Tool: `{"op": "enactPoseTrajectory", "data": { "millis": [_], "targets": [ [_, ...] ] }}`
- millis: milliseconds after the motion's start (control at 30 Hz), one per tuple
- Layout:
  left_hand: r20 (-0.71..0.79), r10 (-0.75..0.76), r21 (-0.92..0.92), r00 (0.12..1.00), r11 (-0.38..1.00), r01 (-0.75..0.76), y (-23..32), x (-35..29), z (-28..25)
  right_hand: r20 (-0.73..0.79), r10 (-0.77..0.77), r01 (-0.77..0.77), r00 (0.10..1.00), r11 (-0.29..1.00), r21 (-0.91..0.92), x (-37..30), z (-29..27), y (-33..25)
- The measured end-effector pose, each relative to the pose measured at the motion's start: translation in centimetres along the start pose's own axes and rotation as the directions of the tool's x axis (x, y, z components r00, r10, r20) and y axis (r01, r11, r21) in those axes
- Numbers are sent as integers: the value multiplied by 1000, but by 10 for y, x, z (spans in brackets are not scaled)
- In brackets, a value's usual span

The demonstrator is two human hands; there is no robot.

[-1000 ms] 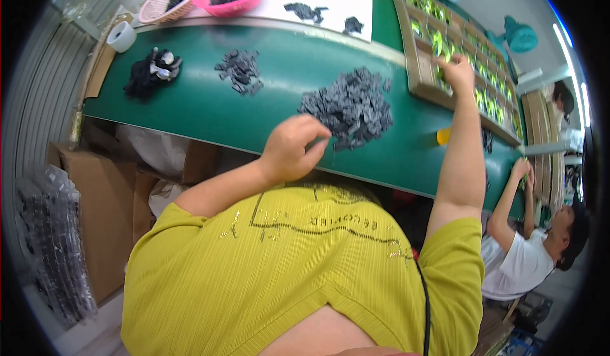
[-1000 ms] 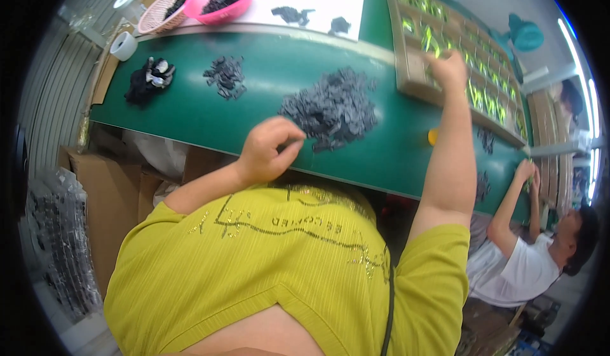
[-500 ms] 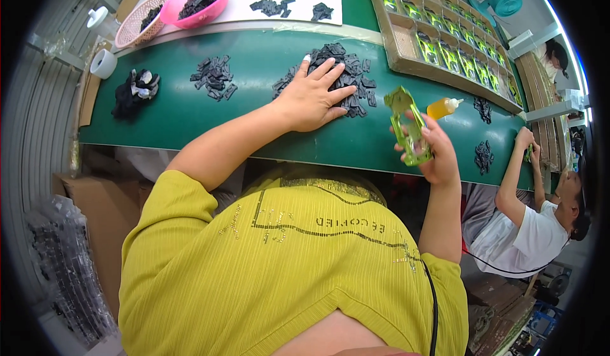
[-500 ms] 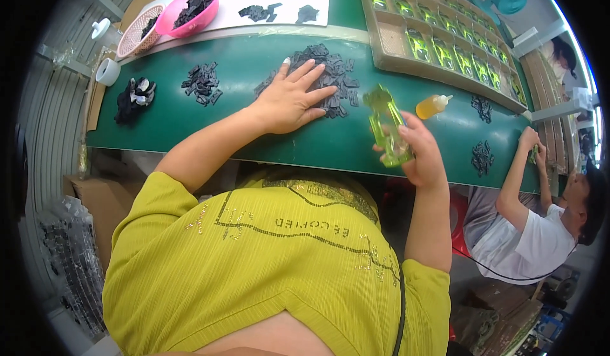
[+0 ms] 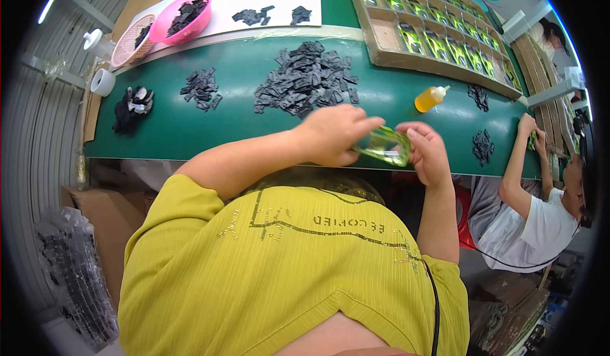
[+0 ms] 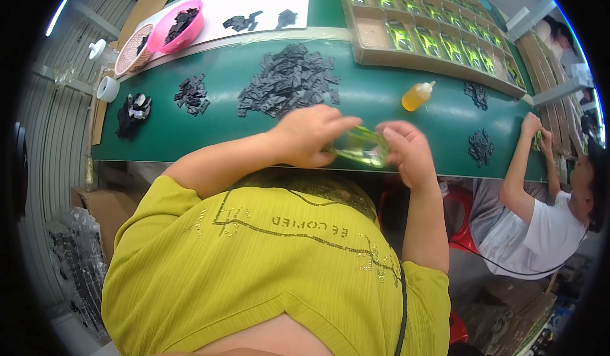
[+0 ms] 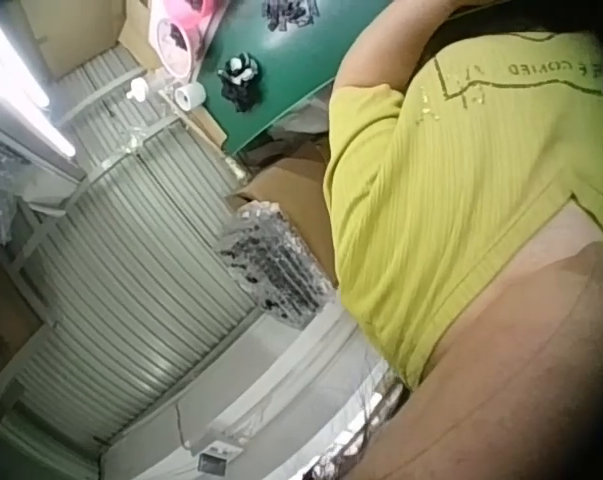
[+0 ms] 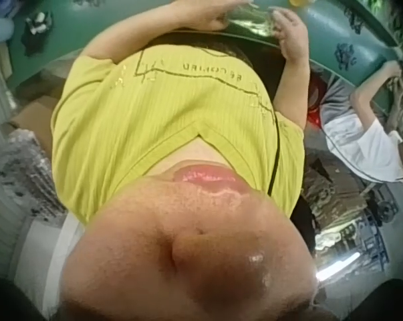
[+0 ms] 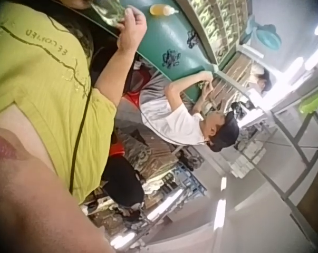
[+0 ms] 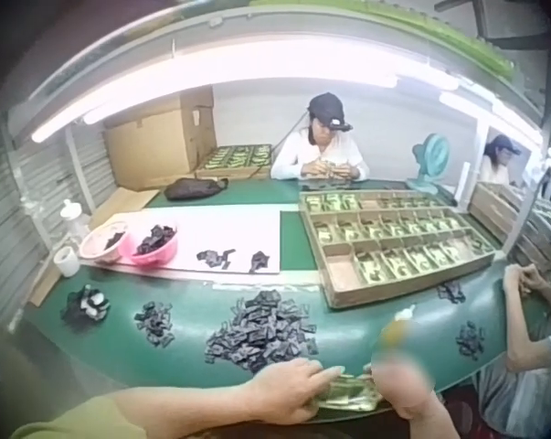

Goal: The person assembles toy cars by taking toy car bodies from a tray, fitting plastic components into each body by hand, and returning the assembled cars to the tray.

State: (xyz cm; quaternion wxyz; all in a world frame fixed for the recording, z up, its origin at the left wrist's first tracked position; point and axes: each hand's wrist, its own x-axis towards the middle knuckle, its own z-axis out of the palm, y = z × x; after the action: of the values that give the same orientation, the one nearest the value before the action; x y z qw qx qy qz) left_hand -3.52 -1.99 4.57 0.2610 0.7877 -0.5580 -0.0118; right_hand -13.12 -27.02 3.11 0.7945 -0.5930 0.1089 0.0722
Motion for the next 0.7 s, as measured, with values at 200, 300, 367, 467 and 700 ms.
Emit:
{"op": "enactPoseTrajectory", "data": {
  "millis": [200,300,367,467,700],
  "targets": [
    [-12,-211,23,978,977,211,-4,-14,-7,-456,-444,-76,771,647,-758,32,-15,-15],
    [21,-244,58,970,969,242,2,-16,-13,-410,-541,-131,734,480,-868,64,-25,-15],
    [7,-239,85,971,968,237,3,-19,-13,-424,-498,-170,756,476,-863,78,-22,-18],
    [-51,-173,103,984,979,177,3,-17,-11,-422,-496,-152,759,495,-855,88,-15,-24],
    [-102,-3,131,995,991,16,-1,2,-6,-434,-474,26,766,697,-717,85,-13,-20]
  ]
}}
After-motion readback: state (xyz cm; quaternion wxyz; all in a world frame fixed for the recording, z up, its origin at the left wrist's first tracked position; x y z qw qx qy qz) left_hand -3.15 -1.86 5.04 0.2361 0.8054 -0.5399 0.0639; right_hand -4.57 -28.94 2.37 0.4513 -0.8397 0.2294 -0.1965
